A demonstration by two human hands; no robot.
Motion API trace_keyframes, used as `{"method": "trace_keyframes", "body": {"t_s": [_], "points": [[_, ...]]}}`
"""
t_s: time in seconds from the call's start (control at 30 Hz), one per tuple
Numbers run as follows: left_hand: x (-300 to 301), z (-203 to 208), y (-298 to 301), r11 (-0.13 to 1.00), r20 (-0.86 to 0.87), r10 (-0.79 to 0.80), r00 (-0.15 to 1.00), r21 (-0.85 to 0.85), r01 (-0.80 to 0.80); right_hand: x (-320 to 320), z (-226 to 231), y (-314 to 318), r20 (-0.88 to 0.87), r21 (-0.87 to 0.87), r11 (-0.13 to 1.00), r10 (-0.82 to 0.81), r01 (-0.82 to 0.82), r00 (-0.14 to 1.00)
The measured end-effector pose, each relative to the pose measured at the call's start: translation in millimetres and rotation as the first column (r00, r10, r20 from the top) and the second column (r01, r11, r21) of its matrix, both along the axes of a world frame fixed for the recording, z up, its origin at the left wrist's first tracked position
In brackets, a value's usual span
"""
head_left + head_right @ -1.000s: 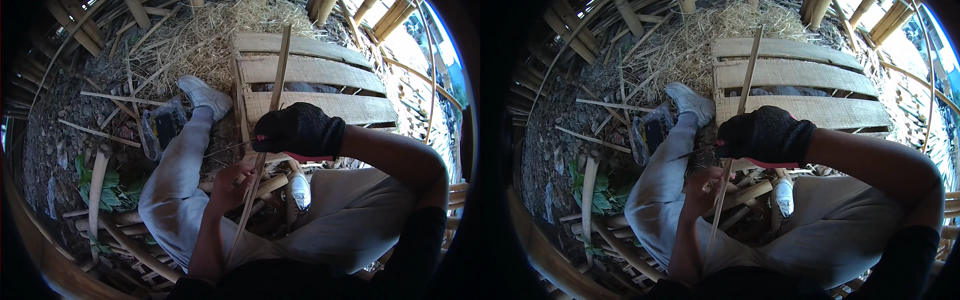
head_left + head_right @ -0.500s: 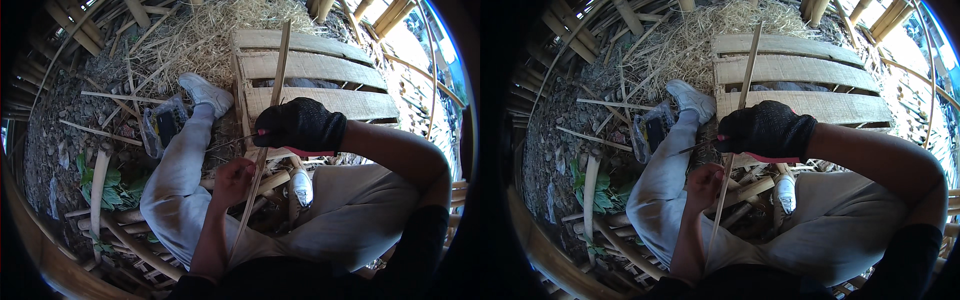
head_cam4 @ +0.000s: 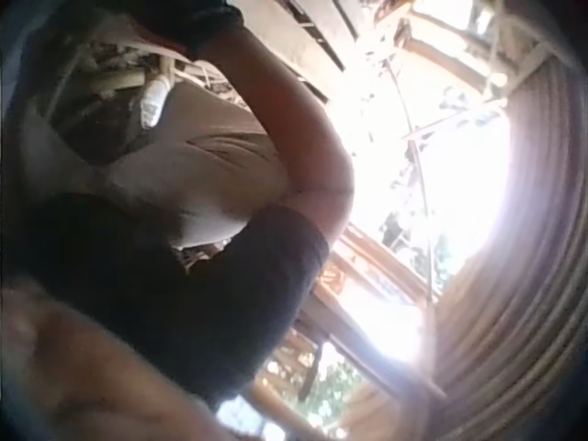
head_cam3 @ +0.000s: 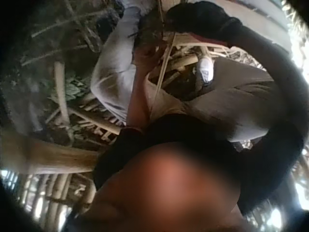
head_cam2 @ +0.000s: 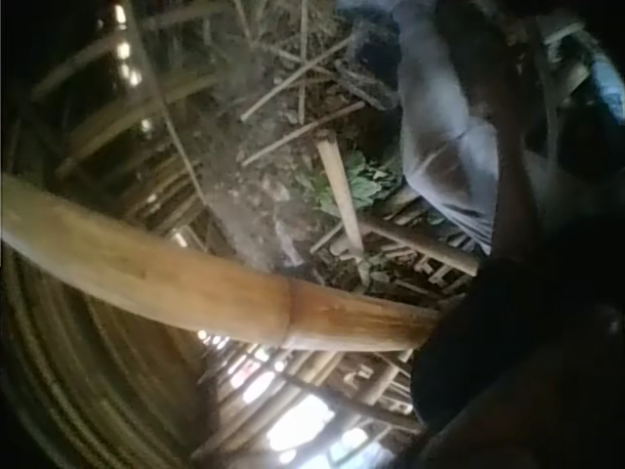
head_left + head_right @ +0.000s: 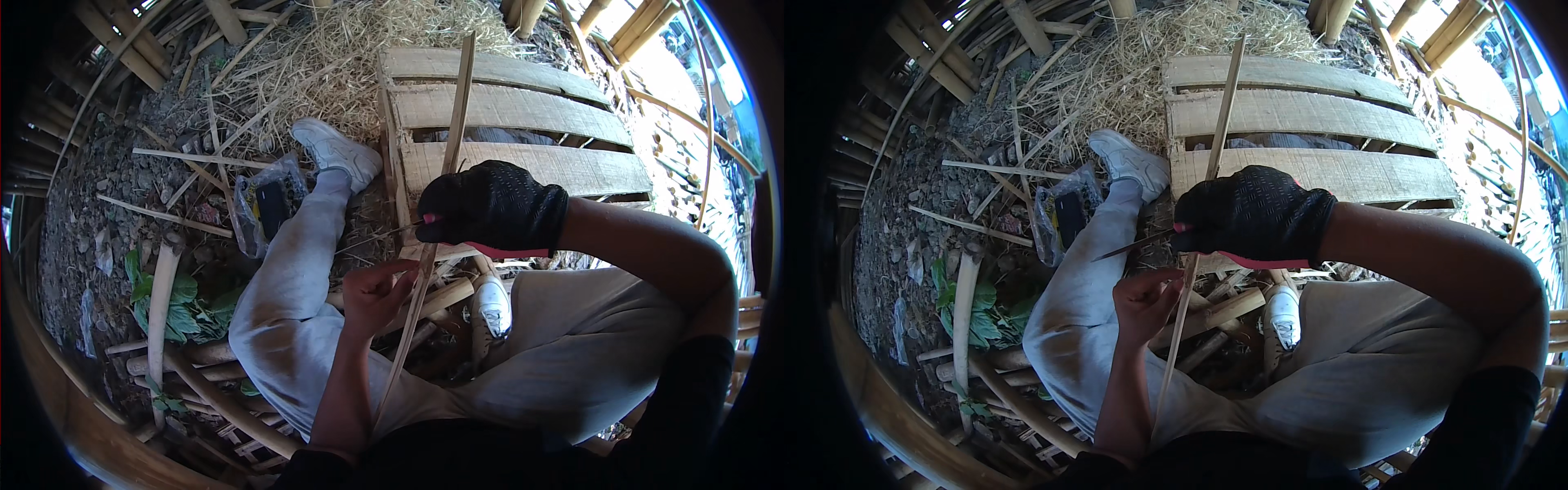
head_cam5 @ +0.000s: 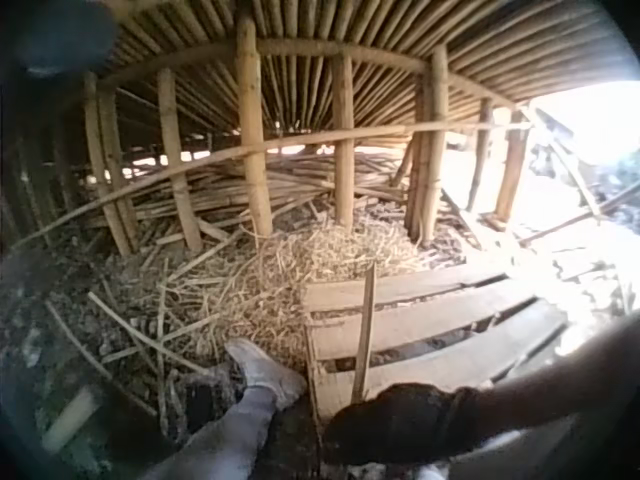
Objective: The person sits on the ground and uses a knife to shave and smooth a thin bamboo stick. They repeatedly scrape the surface of the stick with the blade, occasionally rotating it to work different sides.
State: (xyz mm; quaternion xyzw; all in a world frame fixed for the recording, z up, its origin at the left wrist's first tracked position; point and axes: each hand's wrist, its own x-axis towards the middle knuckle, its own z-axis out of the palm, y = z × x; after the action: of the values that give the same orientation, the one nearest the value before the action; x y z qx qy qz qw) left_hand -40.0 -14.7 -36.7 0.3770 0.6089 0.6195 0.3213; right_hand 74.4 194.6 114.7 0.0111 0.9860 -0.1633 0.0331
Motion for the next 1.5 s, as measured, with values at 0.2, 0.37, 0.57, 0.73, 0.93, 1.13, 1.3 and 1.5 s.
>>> {"method": "trace_keyframes", "body": {"t_s": [0.2,0.37,0.57,0.73,0.93,1.13,1.3,1.5], "points": [[8,-28,1,0.997,-0.028,0.075,0.997,0.033,-0.074,-1,3,-9,-0.010,-0.020,1.000,-0.005,0.005,1.000],[25,-29,11,0.979,0.116,0.160,0.980,0.110,-0.173,0,-6,-8,-0.085,-0.080,0.997,-0.030,0.023,0.996],[32,-16,18,0.973,0.235,0.174,0.956,0.106,-0.203,0,0,-8,0.036,-0.109,0.991,-0.075,0.079,0.997],[35,-15,19,0.968,0.264,0.184,0.947,0.117,-0.221,0,0,-9,0.024,-0.116,0.991,-0.066,0.068,0.998],[34,-16,18,0.962,0.066,0.268,0.961,0.038,-0.270,-1,3,-10,0.082,-0.139,0.981,-0.124,0.135,0.989],[35,-15,19,0.953,-0.023,0.304,0.953,0.032,-0.303,-2,7,-11,0.093,-0.137,0.983,-0.111,0.123,0.989],[38,-32,18,0.949,0.071,0.314,0.947,0.010,-0.316,-3,3,-11,0.080,-0.124,0.987,-0.097,0.107,0.992],[37,-26,18,0.952,0.039,0.304,0.952,-0.033,-0.303,-3,9,-14,0.126,-0.132,0.980,-0.134,0.151,0.983]]}}
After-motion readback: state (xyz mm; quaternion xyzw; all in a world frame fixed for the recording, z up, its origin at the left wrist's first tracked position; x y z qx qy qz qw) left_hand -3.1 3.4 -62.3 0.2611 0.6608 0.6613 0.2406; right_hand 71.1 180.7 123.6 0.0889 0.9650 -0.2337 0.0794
